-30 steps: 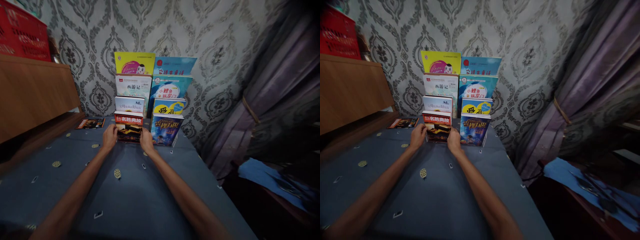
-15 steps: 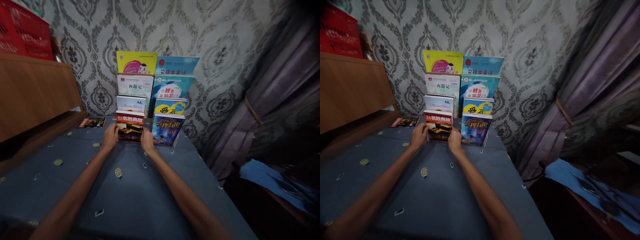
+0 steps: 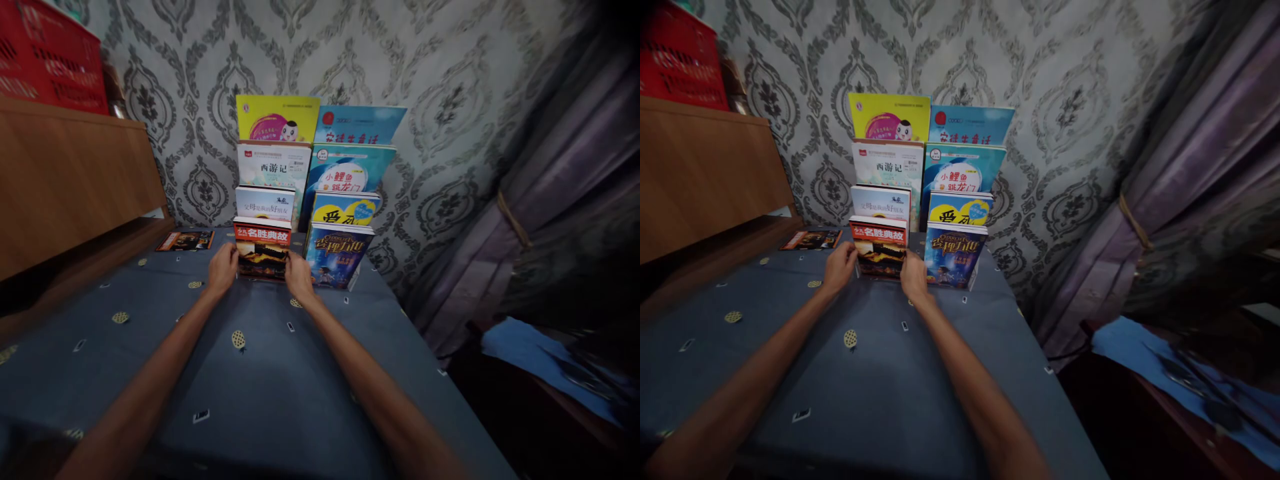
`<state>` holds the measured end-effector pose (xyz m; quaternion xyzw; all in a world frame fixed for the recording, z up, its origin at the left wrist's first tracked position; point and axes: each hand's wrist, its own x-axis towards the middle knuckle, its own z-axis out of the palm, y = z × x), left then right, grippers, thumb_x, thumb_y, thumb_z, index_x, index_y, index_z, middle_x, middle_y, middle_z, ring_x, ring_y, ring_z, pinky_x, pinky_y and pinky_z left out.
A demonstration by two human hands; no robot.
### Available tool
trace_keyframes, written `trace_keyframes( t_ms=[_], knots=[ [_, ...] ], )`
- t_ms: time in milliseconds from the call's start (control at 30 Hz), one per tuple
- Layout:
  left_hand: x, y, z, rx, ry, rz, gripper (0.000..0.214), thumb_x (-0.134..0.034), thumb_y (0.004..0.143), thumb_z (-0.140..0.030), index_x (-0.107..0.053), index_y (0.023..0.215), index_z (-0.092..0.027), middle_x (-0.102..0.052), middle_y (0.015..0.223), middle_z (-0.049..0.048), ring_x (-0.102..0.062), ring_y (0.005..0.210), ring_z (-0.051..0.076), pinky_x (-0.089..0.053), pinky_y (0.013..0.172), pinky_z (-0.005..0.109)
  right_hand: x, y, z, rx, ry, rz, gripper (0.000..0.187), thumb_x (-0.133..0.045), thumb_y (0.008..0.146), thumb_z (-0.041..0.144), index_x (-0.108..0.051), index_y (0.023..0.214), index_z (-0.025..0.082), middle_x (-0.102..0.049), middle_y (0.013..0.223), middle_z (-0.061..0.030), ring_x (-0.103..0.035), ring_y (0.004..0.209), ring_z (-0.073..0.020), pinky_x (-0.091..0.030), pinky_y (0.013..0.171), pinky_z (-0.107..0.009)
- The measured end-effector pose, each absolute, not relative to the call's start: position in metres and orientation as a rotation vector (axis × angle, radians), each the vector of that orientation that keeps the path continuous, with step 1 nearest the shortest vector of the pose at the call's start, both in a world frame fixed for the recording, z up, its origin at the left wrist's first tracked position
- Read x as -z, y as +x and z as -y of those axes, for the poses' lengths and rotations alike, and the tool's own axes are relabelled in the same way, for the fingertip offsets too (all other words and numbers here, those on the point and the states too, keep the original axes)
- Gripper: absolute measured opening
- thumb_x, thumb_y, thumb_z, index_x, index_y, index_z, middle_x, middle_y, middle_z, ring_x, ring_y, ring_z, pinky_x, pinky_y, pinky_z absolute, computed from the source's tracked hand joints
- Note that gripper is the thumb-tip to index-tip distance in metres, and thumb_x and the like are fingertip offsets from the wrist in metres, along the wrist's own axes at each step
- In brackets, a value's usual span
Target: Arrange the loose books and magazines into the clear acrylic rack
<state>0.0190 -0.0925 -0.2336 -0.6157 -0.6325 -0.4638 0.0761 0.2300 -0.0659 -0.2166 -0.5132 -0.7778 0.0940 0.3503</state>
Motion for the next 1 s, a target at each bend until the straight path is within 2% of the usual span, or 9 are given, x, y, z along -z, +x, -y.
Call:
trace_keyframes(
  t_ms=[300,533,733,867,1000],
  knots=[
    [0.241,0.011,0.095,1.435,-1.909,1.819,0.018,-0.046,0.094,-0.022,-0.062,0.100,-0.017,-0.067,0.099,0.0095,-0.062,0.093,0.022,-0.049,0.084,0.034,0.226,0.234,0.059,-0.216,-1.229,2.004,0.035,-0.041,0.096,0.014,-0.067,0.119,0.013,-0.074,0.114,-0.0160,-0.069,0.103,-0.0262,-0.050,0.091,-0.034],
    [0.245,0.009,0.097,1.430,-1.935,1.778,0.019,-0.044,0.095,-0.023,-0.060,0.102,-0.018,-0.065,0.098,0.0083,-0.060,0.093,0.022,-0.049,0.086,0.034,0.231,0.233,0.058,-0.199,-1.227,1.995,0.033,-0.041,0.098,0.019,-0.066,0.118,0.011,-0.073,0.113,-0.0183,-0.069,0.102,-0.0278,-0.050,0.091,-0.036],
    [0.247,0.008,0.098,1.434,-1.951,1.779,0.020,-0.044,0.095,-0.024,-0.059,0.106,-0.019,-0.065,0.101,0.0082,-0.061,0.096,0.022,-0.049,0.087,0.033,0.233,0.234,0.058,-0.253,-1.221,1.979,0.032,-0.044,0.097,0.020,-0.066,0.119,0.013,-0.074,0.113,-0.0170,-0.069,0.105,-0.0284,-0.051,0.092,-0.037],
    [0.250,0.005,0.097,1.418,-1.957,1.777,0.023,-0.042,0.096,-0.022,-0.058,0.112,-0.019,-0.066,0.106,0.0090,-0.062,0.099,0.022,-0.049,0.090,0.035,0.242,0.235,0.059,-0.285,-1.157,1.955,0.038,-0.044,0.095,0.021,-0.062,0.127,0.009,-0.070,0.122,-0.0193,-0.066,0.113,-0.0295,-0.050,0.100,-0.042],
    [0.256,-0.007,0.097,1.323,-1.913,1.850,0.030,-0.038,0.097,-0.020,-0.057,0.120,-0.017,-0.066,0.114,0.0115,-0.062,0.105,0.023,-0.049,0.094,0.036,0.261,0.232,0.063,-0.271,-1.142,1.905,0.053,-0.044,0.094,0.024,-0.047,0.143,0.004,-0.061,0.132,-0.0238,-0.058,0.125,-0.0317,-0.045,0.109,-0.049]
  ],
)
